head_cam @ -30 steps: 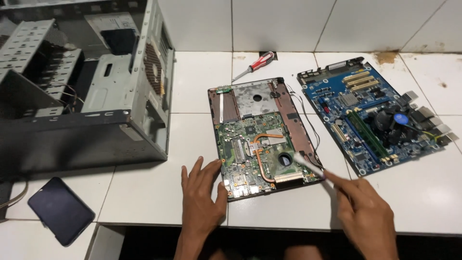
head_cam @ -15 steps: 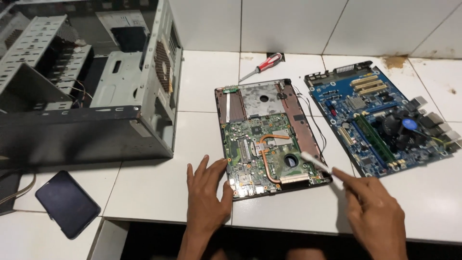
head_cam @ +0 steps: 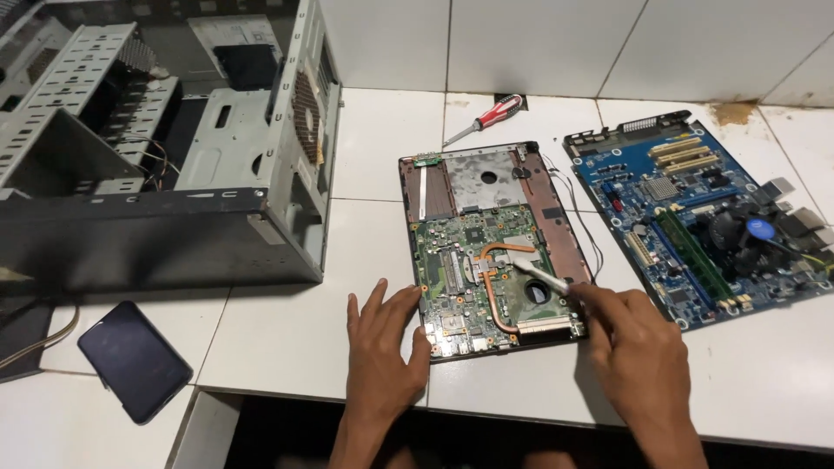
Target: The person cleans a laptop motherboard using a toothbrush, scrubbing various components and heat pipes. They rotate the motherboard to access different areas and continue brushing the surface.
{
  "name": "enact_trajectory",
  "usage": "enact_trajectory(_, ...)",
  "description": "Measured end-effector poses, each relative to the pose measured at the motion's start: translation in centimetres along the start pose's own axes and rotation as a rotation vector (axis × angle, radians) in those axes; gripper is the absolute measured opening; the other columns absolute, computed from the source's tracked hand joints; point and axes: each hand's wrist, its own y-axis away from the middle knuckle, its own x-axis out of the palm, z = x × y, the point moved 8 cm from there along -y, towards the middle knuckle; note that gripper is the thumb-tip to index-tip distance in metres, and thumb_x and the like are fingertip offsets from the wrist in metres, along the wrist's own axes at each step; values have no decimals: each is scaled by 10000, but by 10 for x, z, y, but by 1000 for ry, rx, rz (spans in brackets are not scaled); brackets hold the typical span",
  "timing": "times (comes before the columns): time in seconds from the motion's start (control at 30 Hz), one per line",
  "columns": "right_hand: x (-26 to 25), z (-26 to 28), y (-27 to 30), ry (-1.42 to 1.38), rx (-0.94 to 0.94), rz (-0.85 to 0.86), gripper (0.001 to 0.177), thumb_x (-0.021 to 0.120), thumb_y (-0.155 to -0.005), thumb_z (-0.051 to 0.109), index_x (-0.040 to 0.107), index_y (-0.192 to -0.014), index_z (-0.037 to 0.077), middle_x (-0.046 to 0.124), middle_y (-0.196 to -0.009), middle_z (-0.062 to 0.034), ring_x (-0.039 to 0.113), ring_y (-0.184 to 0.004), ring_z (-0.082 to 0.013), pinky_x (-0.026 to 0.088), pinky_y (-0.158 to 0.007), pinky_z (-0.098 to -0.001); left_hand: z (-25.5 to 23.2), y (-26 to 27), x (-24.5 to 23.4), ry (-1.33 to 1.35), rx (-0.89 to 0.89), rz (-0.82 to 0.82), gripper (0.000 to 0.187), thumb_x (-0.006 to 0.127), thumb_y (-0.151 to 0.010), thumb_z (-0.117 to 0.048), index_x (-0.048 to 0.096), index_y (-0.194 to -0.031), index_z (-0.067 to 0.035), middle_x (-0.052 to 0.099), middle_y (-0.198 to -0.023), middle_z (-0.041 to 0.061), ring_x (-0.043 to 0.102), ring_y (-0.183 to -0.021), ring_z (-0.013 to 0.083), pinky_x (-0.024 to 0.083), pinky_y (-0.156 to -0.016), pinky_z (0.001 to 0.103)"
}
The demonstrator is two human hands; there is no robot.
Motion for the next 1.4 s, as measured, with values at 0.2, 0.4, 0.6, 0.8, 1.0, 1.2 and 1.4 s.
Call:
enact_trajectory(0.2, 3, -11, -9, 61, 6, -120, 445, 681, -926, 122, 737, -1284, 381, 678, -974, -40, 677, -853, -343, 542, -683, -528, -1, -4, -2, 6, -2, 2, 479, 578, -919, -150, 632, -1393, -102, 701, -1399, 60, 471, -1477, 348, 120, -1278, 630)
enact_trajectory(0.4, 11, -25, -34, 82, 27, -57, 386, 663, -985, 152, 718, -1320, 337, 714, -985, -47, 700, -766, -254, 619, -675, -449, -1, -3, -2, 18, -15, 15, 486, 570, -922, -159, 628, -1401, -104, 694, -1405, 65, 455, -1485, 340, 103, -1281, 626)
enact_trajectory(0.6, 9, -25, -43, 122, 50, -97, 377, 650, -1026, 151, 714, -1360, 313, 710, -1013, -72, 684, -730, -270, 619, -594, -442, -2, -5, -3, 15, -17, 15, 497, 572, -914, -152, 625, -1405, -94, 696, -1407, 76, 453, -1484, 350, 101, -1279, 630)
enact_trajectory(0.8, -1, -27, -36, -19, 131, -149, 337, 604, -1048, 198, 714, -1358, 275, 722, -1073, -109, 689, -837, -357, 521, -700, -524, -3, -6, -4, 11, -10, 7, 494, 562, -916, -139, 623, -1404, -88, 694, -1403, 83, 457, -1480, 357, 106, -1277, 636)
enact_trajectory(1.0, 18, -39, -8, -85, 322, 2, 412, 613, -1014, 396, 690, -1379, 220, 684, -1140, -124, 693, -972, -330, 538, -798, -540, -17, -12, -13, 60, -39, 131, 609, 564, -876, -291, 530, -1456, -107, 591, -1137, 85, 546, -1159, 288, 181, -1247, 600)
enact_trajectory(1.2, 25, -15, 35, -123, 481, 84, 375, 616, -974, 410, 674, -1274, 193, 716, -1149, -74, 706, -959, -321, 551, -835, -533, -4, -8, -14, 80, -252, 46, 676, 619, -948, -444, 466, -1537, -149, 549, -1311, 105, 544, -1213, 287, 327, -1163, 586)
enact_trajectory(1.4, 36, 58, 93, -104, 668, 401, 424, 643, -835, 666, 599, -1180, 421, 815, -1067, 87, 769, -1030, -242, 545, -905, -415, -1, 4, -49, -24, -270, -463, 349, 645, -992, -196, 664, -1308, -47, 616, -1264, 158, 552, -1153, 350, 497, -981, 484)
